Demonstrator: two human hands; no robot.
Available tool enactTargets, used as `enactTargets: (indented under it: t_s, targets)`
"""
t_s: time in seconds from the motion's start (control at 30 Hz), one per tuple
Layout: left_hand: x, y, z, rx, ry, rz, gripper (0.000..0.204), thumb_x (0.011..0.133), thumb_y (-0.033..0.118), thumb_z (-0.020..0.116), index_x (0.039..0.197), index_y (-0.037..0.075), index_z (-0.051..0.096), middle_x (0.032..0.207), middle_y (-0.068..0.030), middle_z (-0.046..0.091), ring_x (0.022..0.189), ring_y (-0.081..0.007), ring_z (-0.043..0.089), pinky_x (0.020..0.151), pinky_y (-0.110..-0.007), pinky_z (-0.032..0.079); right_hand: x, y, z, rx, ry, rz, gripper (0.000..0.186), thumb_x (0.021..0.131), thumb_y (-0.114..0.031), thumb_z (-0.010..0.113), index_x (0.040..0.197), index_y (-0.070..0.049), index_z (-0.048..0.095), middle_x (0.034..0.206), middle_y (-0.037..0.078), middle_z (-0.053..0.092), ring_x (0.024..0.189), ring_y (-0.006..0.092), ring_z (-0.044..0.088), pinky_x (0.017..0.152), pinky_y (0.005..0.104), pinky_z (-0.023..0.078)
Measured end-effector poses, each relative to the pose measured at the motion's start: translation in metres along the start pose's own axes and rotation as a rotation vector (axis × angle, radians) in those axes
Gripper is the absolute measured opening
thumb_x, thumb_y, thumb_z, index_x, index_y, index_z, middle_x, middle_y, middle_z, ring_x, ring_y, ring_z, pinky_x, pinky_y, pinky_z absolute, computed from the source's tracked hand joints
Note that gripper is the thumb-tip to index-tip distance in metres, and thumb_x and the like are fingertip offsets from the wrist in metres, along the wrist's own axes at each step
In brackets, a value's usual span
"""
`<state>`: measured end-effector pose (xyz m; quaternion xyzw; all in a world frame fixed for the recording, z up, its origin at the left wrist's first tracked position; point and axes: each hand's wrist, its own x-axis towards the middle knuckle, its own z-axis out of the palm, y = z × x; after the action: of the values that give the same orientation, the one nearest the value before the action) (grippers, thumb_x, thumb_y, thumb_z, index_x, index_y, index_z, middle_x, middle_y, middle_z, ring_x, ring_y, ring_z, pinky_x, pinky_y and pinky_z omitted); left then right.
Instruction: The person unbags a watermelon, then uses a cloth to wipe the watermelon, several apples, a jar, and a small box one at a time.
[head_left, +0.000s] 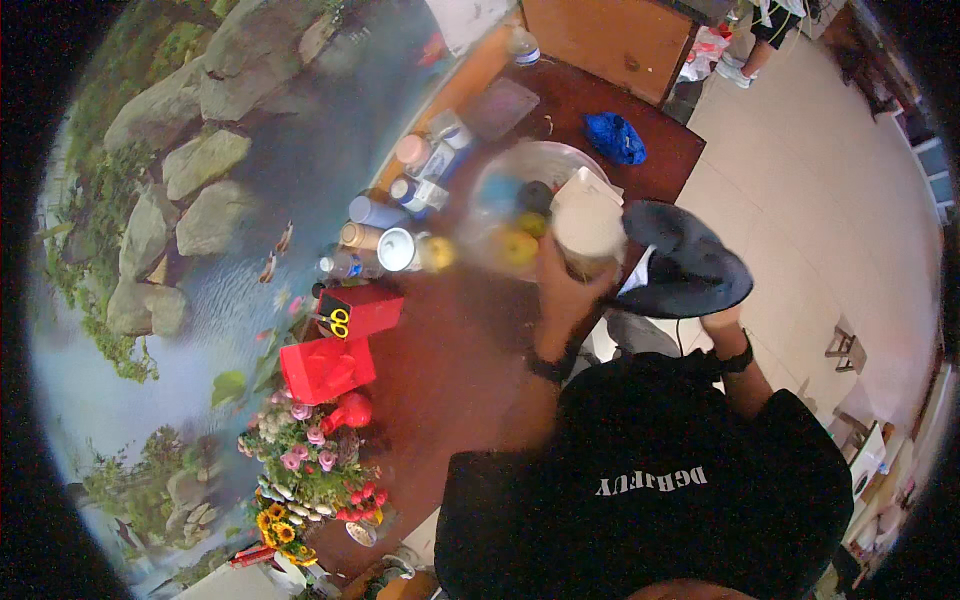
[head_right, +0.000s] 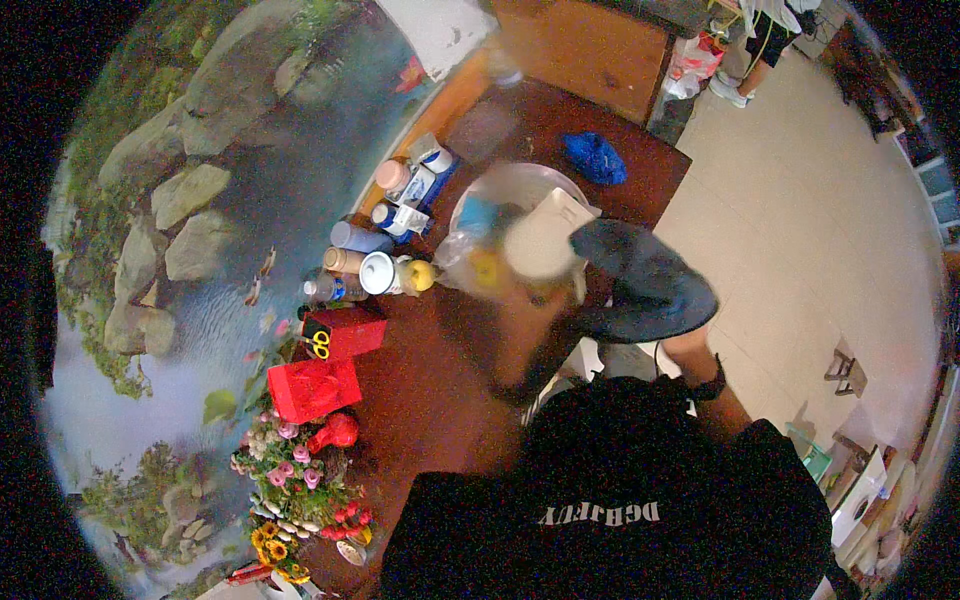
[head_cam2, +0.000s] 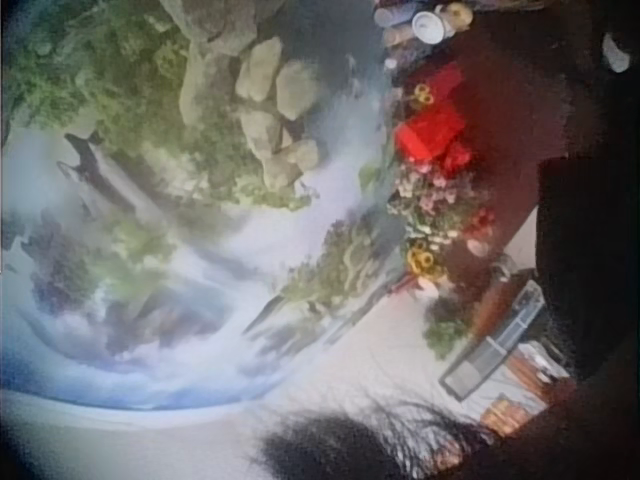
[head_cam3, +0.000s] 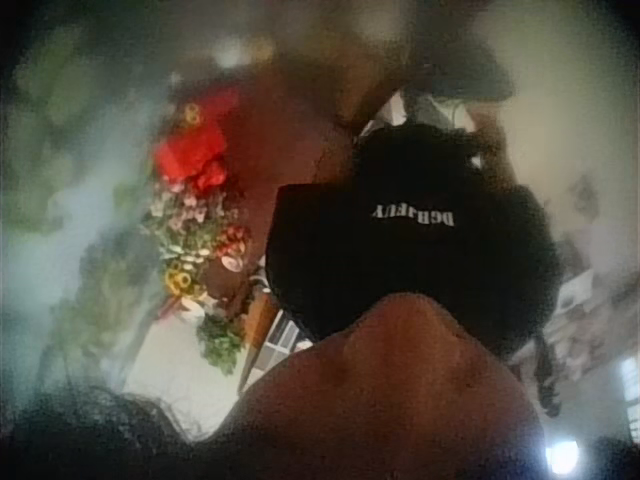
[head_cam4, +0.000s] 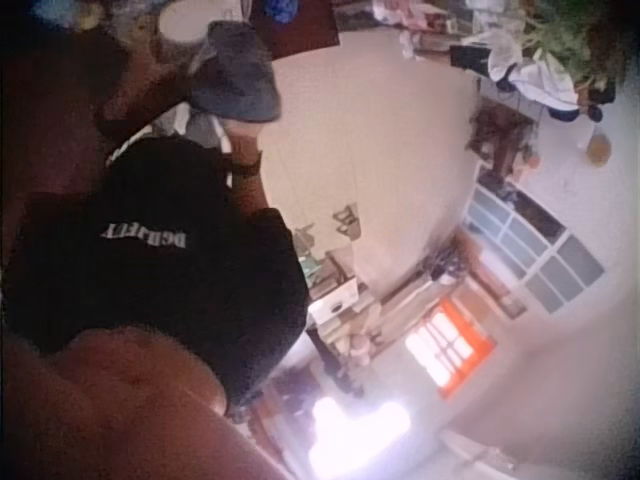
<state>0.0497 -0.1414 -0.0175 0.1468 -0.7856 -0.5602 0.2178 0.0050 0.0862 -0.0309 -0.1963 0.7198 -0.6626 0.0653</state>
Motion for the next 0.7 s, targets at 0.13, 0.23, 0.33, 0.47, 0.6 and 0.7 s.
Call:
enactTargets:
  t_s: [0.13,0.23,0.33,0.47,0.6,0.7]
  targets:
    - [0.071,-0.063,-0.007,0.211,0.125,-0.080,0.085,0.063,0.019,0.082,0.128,-0.001,0.031,0.120,-0.0203,0.046,0.111,-0.0312,0.048,0.097,-0.041,0.038,-0.003,0.018,-0.037,0.823,0.100,0.123,0.049,0.086,-0.023,0.061,0.129,-0.006,0.043,0.127,0.010,0.050,0.109,0.0250,0.051,0.093,0.0373,0.043]
    - [0.120,-0.091,-0.009,0.090,0.180,0.047,0.087,0.062,0.013,0.082,0.129,0.000,0.028,0.121,-0.0176,0.047,0.109,-0.0268,0.049,0.094,-0.039,0.042,-0.028,0.035,-0.075,0.761,0.076,0.040,0.044,0.090,-0.025,0.055,0.129,-0.007,0.044,0.127,0.008,0.050,0.109,0.0230,0.051,0.095,0.0351,0.042]
    - [0.146,-0.107,-0.007,0.024,0.218,0.129,0.088,0.062,0.009,0.082,0.130,0.001,0.027,0.122,-0.0158,0.048,0.108,-0.0238,0.051,0.091,-0.038,0.045,-0.053,0.056,-0.104,0.704,0.325,0.196,0.044,0.090,-0.025,0.055,0.129,-0.007,0.044,0.127,0.008,0.050,0.110,0.0230,0.050,0.095,0.0351,0.042]
    - [0.163,-0.101,0.016,-0.266,-0.005,-0.049,0.078,0.061,0.014,0.082,0.123,0.000,0.037,0.114,-0.0143,0.054,0.102,-0.0248,0.055,0.088,-0.037,0.046,-0.077,0.064,-0.126,0.651,0.488,0.273,0.045,0.091,-0.026,0.055,0.129,-0.007,0.043,0.128,0.008,0.049,0.110,0.0229,0.050,0.096,0.0351,0.041]
    - [0.179,-0.142,0.020,-0.016,-0.080,-0.061,0.075,0.060,0.016,0.083,0.120,-0.003,0.043,0.113,-0.0148,0.054,0.105,-0.0273,0.053,0.092,-0.038,0.042,-0.081,0.068,-0.131,0.641,0.531,0.332,0.045,0.091,-0.027,0.054,0.130,-0.007,0.043,0.128,0.008,0.049,0.111,0.0228,0.050,0.096,0.0351,0.041]
    - [0.182,-0.159,0.033,0.081,-0.052,-0.072,0.074,0.060,0.017,0.083,0.120,-0.002,0.044,0.115,-0.0159,0.051,0.109,-0.0282,0.049,0.095,-0.038,0.040,-0.083,0.072,-0.135,0.637,0.561,0.360,0.046,0.091,-0.027,0.054,0.130,-0.007,0.042,0.128,0.008,0.049,0.111,0.0228,0.049,0.096,0.0352,0.041]
